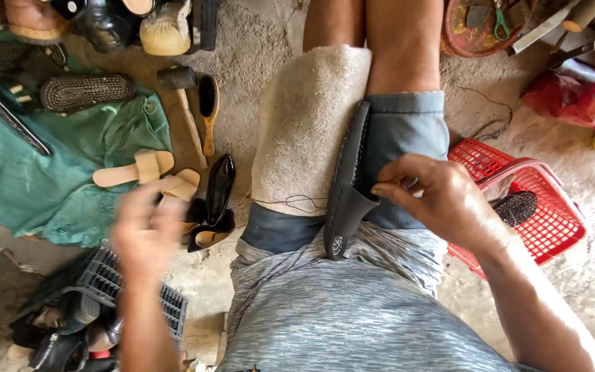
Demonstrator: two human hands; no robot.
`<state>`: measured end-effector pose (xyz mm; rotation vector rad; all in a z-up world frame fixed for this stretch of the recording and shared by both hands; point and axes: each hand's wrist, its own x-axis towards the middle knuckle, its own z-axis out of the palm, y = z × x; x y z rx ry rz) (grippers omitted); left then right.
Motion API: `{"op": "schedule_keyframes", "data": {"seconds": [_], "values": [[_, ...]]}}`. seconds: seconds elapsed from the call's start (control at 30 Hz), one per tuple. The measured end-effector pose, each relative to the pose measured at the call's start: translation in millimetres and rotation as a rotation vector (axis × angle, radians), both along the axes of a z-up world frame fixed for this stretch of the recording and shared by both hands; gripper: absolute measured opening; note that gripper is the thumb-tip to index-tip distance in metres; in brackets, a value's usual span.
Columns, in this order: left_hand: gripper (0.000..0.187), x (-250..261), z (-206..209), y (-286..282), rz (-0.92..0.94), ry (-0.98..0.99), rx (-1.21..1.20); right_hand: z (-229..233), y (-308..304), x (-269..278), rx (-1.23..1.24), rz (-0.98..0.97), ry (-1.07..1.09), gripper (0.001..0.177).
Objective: The person sits cross-legged on the floor and sews a black slipper using a needle and thread. They hold the slipper on their lap and repeatedly push the needle through the sole and upper while pulling the thread tight.
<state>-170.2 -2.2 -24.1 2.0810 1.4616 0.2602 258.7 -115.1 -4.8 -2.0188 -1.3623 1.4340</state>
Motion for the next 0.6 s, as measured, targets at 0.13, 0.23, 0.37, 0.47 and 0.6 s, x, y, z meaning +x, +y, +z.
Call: {"op": "schedule_keyframes", "data": {"seconds": [0.13,0.23,0.37,0.47,0.6], "values": [[0.042,122.6,29.2,-21.1,-0.111,-0.460,-0.300,10.2,5.1,-9.3,0.142,0.102,-0.101,0.018],[0.082,161.9,36.9,-35.3,-0.308,-0.376,-0.516,4.6,1.7,-10.9,0.178,0.131,-0.160,0.029],[0.103,181.1,38.5,-47.4,-0.324,-0.073,-0.392,-11.3,-6.2,-15.3,0.340,0.310,-0.365,0.033],[0.104,178.7,39.0,-48.2,-0.291,-0.010,-0.440,-30.9,-10.0,18.1,0.373,0.454,-0.709,0.025],[0.083,178.4,40.8,-50.7,-0.250,0.089,-0.470,-38.7,-30.3,75.0,0.346,0.221,-0.833,0.044]]}}
